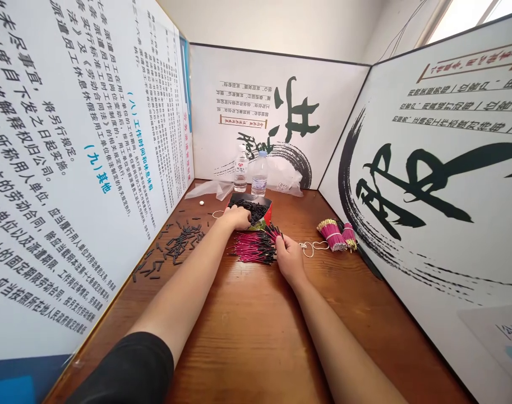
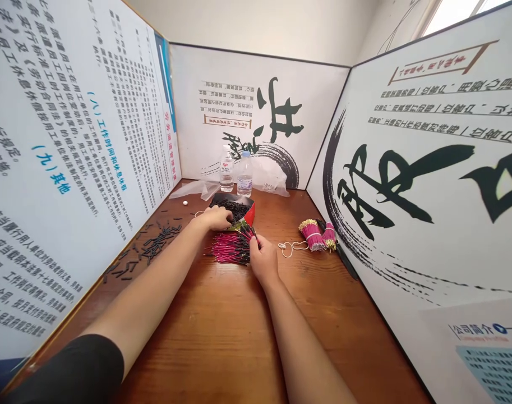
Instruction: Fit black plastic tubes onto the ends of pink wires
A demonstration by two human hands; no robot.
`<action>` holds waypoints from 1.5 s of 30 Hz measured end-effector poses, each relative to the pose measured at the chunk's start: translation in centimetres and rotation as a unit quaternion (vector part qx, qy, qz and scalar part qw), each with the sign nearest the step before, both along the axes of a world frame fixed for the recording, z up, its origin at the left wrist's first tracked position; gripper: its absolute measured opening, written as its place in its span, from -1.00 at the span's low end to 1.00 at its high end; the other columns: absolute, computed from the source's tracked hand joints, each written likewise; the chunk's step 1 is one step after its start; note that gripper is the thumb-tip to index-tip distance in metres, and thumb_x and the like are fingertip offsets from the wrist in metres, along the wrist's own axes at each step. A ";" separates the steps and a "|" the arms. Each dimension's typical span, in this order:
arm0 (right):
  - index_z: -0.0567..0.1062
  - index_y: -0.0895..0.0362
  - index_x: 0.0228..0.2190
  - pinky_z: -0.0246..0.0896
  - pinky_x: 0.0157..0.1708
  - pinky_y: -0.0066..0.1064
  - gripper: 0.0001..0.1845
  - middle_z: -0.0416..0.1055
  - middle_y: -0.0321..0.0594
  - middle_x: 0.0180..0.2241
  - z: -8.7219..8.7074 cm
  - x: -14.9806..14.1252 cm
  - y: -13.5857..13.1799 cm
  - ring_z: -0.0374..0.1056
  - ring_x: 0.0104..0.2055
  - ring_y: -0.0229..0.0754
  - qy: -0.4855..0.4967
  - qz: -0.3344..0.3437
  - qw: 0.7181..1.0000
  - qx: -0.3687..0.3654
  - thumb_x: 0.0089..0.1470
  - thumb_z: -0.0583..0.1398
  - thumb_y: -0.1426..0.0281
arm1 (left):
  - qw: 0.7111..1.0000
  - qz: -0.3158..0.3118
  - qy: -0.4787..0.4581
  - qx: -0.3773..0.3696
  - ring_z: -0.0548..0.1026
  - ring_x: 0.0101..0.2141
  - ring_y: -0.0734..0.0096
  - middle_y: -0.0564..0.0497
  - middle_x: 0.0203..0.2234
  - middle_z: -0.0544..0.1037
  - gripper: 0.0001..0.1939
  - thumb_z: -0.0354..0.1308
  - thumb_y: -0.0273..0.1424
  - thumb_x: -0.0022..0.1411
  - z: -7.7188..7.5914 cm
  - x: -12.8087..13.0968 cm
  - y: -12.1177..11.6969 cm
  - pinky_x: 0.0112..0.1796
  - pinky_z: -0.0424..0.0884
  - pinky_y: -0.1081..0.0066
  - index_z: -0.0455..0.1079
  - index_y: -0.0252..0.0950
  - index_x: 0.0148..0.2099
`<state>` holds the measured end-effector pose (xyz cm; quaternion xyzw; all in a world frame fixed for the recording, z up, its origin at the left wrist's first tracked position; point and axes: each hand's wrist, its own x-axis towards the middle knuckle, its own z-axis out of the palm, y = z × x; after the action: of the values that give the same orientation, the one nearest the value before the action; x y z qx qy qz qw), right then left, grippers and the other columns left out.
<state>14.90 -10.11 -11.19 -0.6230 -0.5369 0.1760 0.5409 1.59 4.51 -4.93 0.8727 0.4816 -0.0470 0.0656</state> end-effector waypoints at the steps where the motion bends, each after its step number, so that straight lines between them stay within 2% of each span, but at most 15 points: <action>1: 0.23 0.12 -0.61 -0.15 -0.54 -0.47 -0.62 0.10 -0.37 -0.64 0.0 0.0 0.0 0.01 -0.55 -0.30 0.004 0.003 1.000 -0.001 0.12 -0.04 0.17 | 1.000 -0.002 0.002 -0.006 0.33 -0.01 0.06 -0.10 -0.06 0.48 -0.65 0.13 -0.26 0.04 0.0 0.1 -0.1 0.00 0.24 0.15 0.45 -0.11 -0.08; 6: 0.19 0.12 -0.63 -0.13 -0.53 -0.47 -0.61 0.07 -0.38 -0.64 -0.1 0.1 0.0 0.01 -0.54 -0.30 0.004 0.006 1.000 -0.002 0.12 -0.04 0.17 | 0.999 -0.007 -0.033 0.008 0.45 -0.12 0.16 -0.07 -0.15 0.54 -0.74 0.07 -0.31 0.09 -0.2 0.2 0.0 -0.08 0.32 0.27 0.46 -0.15 -0.16; 13: 0.20 0.12 -0.62 -0.15 -0.55 -0.47 -0.61 0.08 -0.37 -0.65 -0.5 0.2 0.3 0.01 -0.55 -0.30 0.023 0.003 1.000 0.000 0.11 -0.04 0.16 | 0.996 0.003 -0.077 0.034 0.48 -0.18 0.24 -0.07 -0.18 0.55 -0.69 -0.08 -0.27 0.19 -0.1 -0.1 0.7 -0.15 0.36 0.36 0.47 -0.20 -0.20; 20: 0.22 0.12 -0.62 -0.15 -0.56 -0.47 -0.61 0.10 -0.38 -0.65 -0.6 0.3 0.3 0.03 -0.56 -0.30 0.030 -0.001 1.000 -0.001 0.10 -0.02 0.15 | 0.995 0.009 -0.092 0.030 0.49 -0.18 0.21 -0.09 -0.20 0.56 -0.73 -0.03 -0.30 0.14 0.0 -0.1 0.7 -0.15 0.36 0.36 0.49 -0.22 -0.27; 27: 0.23 0.12 -0.62 -0.13 -0.56 -0.47 -0.61 0.12 -0.37 -0.66 -0.7 0.3 0.4 0.05 -0.57 -0.30 0.038 -0.001 0.999 -0.003 0.10 -0.02 0.15 | 0.994 0.004 -0.109 0.013 0.48 -0.20 0.31 -0.04 -0.23 0.57 -0.77 0.01 -0.37 0.10 0.0 -0.1 0.9 -0.16 0.36 0.45 0.46 -0.23 -0.23; 37: 0.21 0.12 -0.63 -0.15 -0.55 -0.47 -0.62 0.07 -0.39 -0.66 -0.4 0.3 0.2 0.01 -0.56 -0.31 0.040 -0.002 0.999 -0.006 0.09 -0.02 0.16 | 0.991 0.004 -0.131 0.011 0.48 -0.24 0.34 -0.06 -0.24 0.56 -0.78 -0.01 -0.39 0.13 0.2 -0.2 0.7 -0.20 0.36 0.47 0.42 -0.28 -0.22; 41: 0.22 0.12 -0.63 -0.15 -0.55 -0.47 -0.63 0.09 -0.37 -0.65 -0.4 0.3 0.3 0.01 -0.56 -0.31 0.041 -0.001 0.999 -0.009 0.09 -0.02 0.17 | 0.992 0.001 -0.129 0.008 0.47 -0.22 0.32 -0.05 -0.21 0.55 -0.76 0.00 -0.40 0.12 0.4 -0.3 0.7 -0.17 0.35 0.45 0.41 -0.26 -0.18; 45: 0.19 0.12 -0.63 -0.14 -0.55 -0.47 -0.62 0.08 -0.37 -0.65 -0.3 0.3 0.3 0.01 -0.55 -0.31 0.042 0.000 0.999 -0.005 0.09 -0.02 0.17 | 0.996 0.000 -0.079 0.031 0.36 -0.05 0.11 -0.08 -0.09 0.48 -0.66 0.10 -0.29 0.05 0.0 -0.2 0.6 -0.04 0.28 0.23 0.39 -0.17 -0.08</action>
<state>15.16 -9.84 -11.51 -0.6178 -0.5131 0.2048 0.5596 1.39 5.10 -4.89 0.8752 0.4764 0.0369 0.0758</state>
